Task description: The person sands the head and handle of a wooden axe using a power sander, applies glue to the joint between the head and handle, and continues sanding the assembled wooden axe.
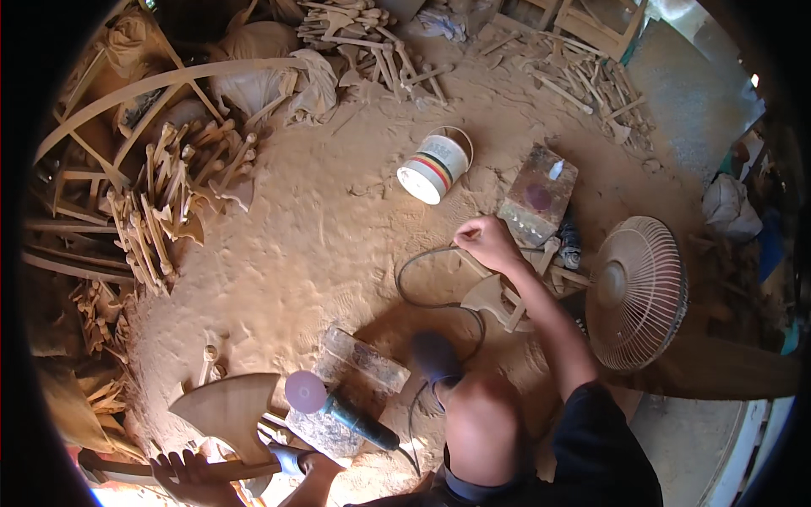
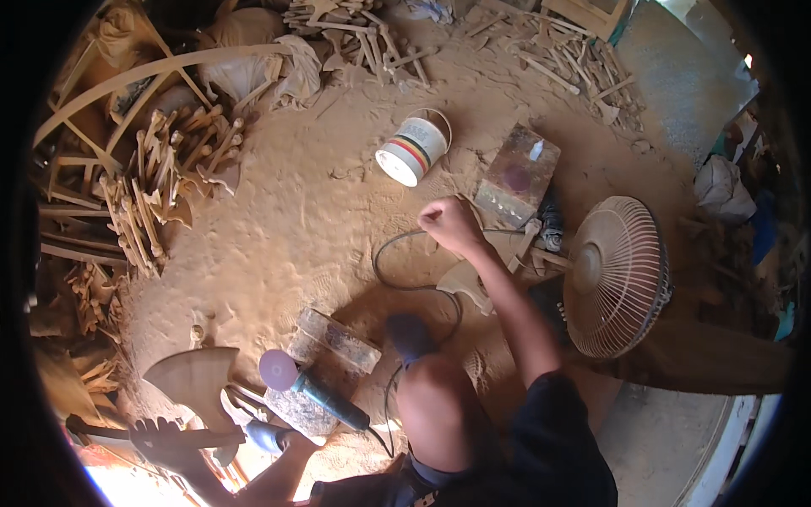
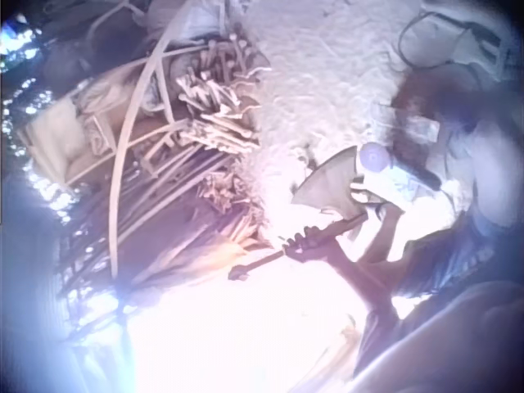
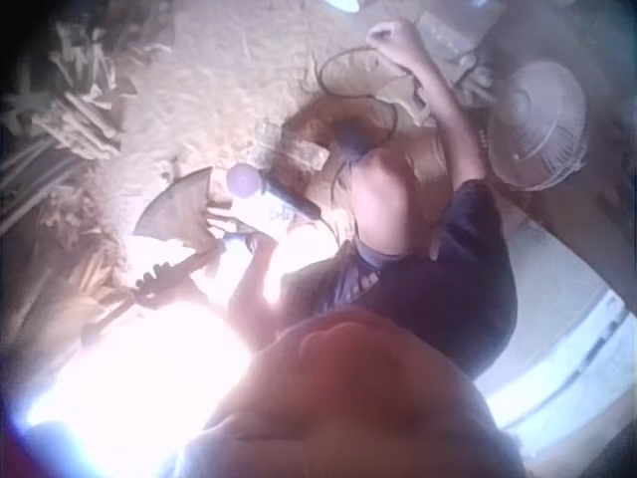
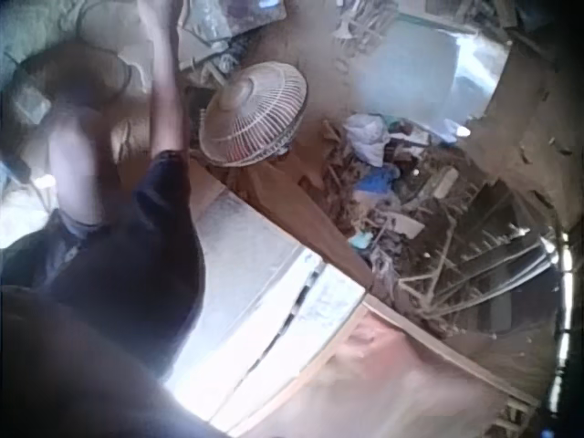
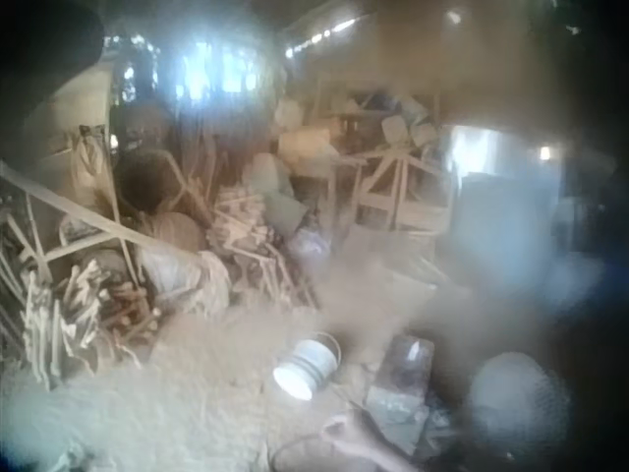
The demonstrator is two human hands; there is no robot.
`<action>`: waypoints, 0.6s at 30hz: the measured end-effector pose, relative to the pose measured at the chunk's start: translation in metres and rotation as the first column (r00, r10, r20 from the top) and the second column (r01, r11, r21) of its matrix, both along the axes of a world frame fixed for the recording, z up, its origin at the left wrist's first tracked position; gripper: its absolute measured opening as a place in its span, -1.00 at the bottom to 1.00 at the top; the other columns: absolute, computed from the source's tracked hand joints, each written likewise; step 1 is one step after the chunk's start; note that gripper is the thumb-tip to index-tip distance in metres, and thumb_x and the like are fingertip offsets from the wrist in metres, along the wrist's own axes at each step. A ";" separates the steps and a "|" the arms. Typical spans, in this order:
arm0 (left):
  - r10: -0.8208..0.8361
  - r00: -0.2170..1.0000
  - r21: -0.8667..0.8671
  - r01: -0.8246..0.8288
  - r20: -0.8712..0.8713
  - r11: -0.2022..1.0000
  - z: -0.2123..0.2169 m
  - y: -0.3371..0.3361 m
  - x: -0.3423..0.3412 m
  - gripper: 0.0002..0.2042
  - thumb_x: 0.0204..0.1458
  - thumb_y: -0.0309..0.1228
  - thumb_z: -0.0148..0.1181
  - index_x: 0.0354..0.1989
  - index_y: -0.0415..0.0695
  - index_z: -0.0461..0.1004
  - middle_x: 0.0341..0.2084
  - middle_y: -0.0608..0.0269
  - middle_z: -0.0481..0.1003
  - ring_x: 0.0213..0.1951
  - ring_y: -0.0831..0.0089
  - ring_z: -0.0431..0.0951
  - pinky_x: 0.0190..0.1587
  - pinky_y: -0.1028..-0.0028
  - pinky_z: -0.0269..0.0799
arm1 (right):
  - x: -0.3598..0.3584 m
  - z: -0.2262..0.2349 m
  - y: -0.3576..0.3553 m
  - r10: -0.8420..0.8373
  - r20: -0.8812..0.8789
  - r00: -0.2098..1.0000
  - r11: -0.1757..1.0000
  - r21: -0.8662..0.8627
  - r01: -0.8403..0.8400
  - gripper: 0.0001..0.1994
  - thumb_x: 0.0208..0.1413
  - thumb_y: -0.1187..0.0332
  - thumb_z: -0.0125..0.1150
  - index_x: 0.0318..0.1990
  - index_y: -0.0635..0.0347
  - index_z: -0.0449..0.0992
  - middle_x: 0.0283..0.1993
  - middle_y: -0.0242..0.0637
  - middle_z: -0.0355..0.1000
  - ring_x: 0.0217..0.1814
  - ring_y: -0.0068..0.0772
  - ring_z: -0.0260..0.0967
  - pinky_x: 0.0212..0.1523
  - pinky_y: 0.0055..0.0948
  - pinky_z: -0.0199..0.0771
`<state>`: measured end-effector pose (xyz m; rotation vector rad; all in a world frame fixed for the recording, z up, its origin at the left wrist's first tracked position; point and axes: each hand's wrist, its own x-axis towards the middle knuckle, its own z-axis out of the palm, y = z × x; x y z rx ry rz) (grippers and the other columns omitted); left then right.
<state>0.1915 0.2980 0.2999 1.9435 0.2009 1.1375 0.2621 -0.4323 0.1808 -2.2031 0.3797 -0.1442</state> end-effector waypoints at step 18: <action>0.249 0.911 0.517 -0.046 -0.330 0.855 -0.003 0.039 0.047 -0.54 0.49 -0.04 -0.04 0.03 -0.29 0.11 -0.36 0.18 0.26 -0.45 0.36 0.31 -0.32 0.24 0.41 | 0.073 -0.256 -0.509 -0.727 -0.086 0.681 0.661 0.181 0.728 0.14 0.06 -0.34 0.53 0.57 0.31 0.19 0.58 -0.07 0.27 0.56 -0.04 0.25 0.51 0.07 0.27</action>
